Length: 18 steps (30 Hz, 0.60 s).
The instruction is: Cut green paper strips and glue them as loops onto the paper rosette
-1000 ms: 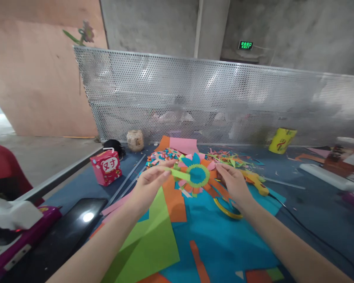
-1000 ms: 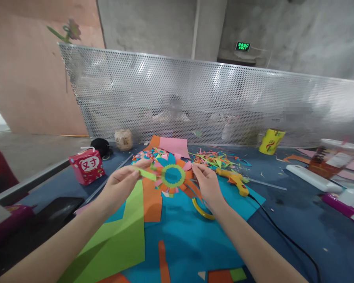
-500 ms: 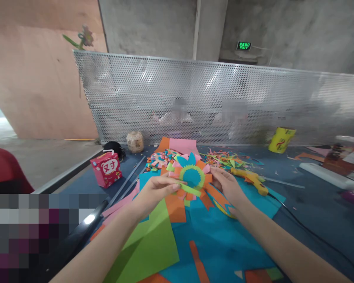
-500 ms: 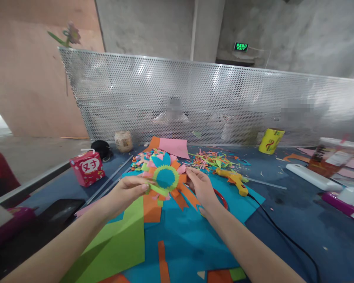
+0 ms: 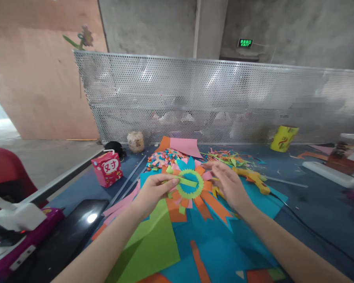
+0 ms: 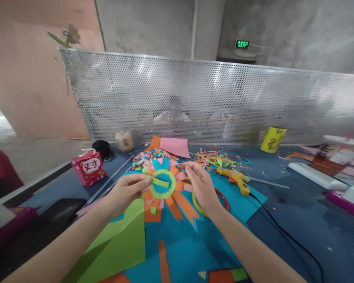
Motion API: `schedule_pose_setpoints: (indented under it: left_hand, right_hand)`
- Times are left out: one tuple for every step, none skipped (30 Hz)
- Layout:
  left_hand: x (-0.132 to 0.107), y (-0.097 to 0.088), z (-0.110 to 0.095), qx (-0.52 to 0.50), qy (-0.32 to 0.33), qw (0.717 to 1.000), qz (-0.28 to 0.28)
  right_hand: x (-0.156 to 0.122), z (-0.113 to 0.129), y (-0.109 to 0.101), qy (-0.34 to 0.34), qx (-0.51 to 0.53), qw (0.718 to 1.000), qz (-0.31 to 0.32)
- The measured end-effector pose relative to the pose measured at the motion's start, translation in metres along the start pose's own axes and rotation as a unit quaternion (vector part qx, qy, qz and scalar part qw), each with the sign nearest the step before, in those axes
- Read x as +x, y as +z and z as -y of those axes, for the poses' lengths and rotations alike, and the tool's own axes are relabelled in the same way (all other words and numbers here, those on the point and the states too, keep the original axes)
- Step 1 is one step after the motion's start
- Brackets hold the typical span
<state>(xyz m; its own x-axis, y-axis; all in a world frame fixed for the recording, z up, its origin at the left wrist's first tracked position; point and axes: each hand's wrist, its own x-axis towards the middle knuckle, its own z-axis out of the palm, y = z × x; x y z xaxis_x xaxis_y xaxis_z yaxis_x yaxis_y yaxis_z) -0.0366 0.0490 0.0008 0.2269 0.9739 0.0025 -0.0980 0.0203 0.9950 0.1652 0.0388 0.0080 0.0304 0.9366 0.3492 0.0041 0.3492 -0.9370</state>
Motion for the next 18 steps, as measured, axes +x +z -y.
schedule_pose_setpoints:
  left_hand:
    - [-0.001,0.001,0.000,-0.002,-0.002,1.000,0.007]
    - [-0.001,0.002,0.000,-0.004,-0.005,1.000,0.018]
    - [-0.002,0.003,0.000,-0.003,-0.008,1.000,0.030]
    - [-0.002,0.004,0.000,-0.001,-0.011,0.999,0.042]
    - [-0.003,0.005,0.001,0.003,-0.012,0.999,0.052]
    - [-0.004,0.005,0.001,0.008,-0.012,0.998,0.059]
    - [-0.004,0.005,0.001,0.014,-0.013,0.998,0.062]
    - [-0.005,0.004,0.001,0.021,-0.014,0.998,0.063]
    - [-0.005,0.004,0.000,0.027,-0.014,0.998,0.062]
    - [-0.006,0.004,-0.001,0.032,-0.012,0.998,0.061]
    - [-0.006,0.004,-0.001,0.036,-0.010,0.997,0.060]
    - [-0.007,0.004,-0.002,0.038,-0.008,0.997,0.061]
    - [-0.007,0.005,-0.003,0.039,-0.005,0.997,0.063]
    - [-0.007,0.005,-0.004,0.040,-0.002,0.997,0.064]
    - [-0.008,0.005,-0.005,0.041,0.000,0.997,0.066]
    - [-0.008,0.006,-0.005,0.040,0.002,0.997,0.068]
    - [-0.008,0.006,-0.006,0.038,0.007,0.997,0.069]
    - [-0.009,0.006,-0.006,0.036,0.014,0.997,0.072]
  right_hand:
    - [-0.001,0.007,-0.001,-0.070,-0.071,0.995,-0.002]
    - [-0.001,0.015,-0.002,-0.137,-0.142,0.980,0.007]
    - [-0.001,0.023,-0.002,-0.195,-0.203,0.959,0.024]
    - [0.000,0.032,-0.001,-0.233,-0.258,0.937,0.040]
    - [0.001,0.041,0.000,-0.250,-0.307,0.917,0.054]
    - [0.002,0.049,0.003,-0.242,-0.354,0.900,0.081]
    - [0.003,0.056,0.006,-0.216,-0.393,0.887,0.110]
    - [0.004,0.062,0.010,-0.187,-0.426,0.874,0.143]
    - [0.004,0.067,0.014,-0.162,-0.456,0.859,0.166]
    - [0.005,0.070,0.018,-0.146,-0.484,0.845,0.175]
    - [0.005,0.072,0.021,-0.135,-0.506,0.832,0.180]
    - [0.004,0.073,0.025,-0.129,-0.523,0.823,0.181]
    - [0.003,0.074,0.027,-0.126,-0.534,0.816,0.182]
    - [0.002,0.073,0.029,-0.123,-0.540,0.812,0.185]
    - [0.002,0.073,0.030,-0.121,-0.544,0.809,0.188]
    - [0.001,0.073,0.030,-0.122,-0.544,0.808,0.189]
    - [0.001,0.073,0.028,-0.123,-0.540,0.810,0.193]
    - [0.002,0.074,0.026,-0.125,-0.527,0.817,0.198]
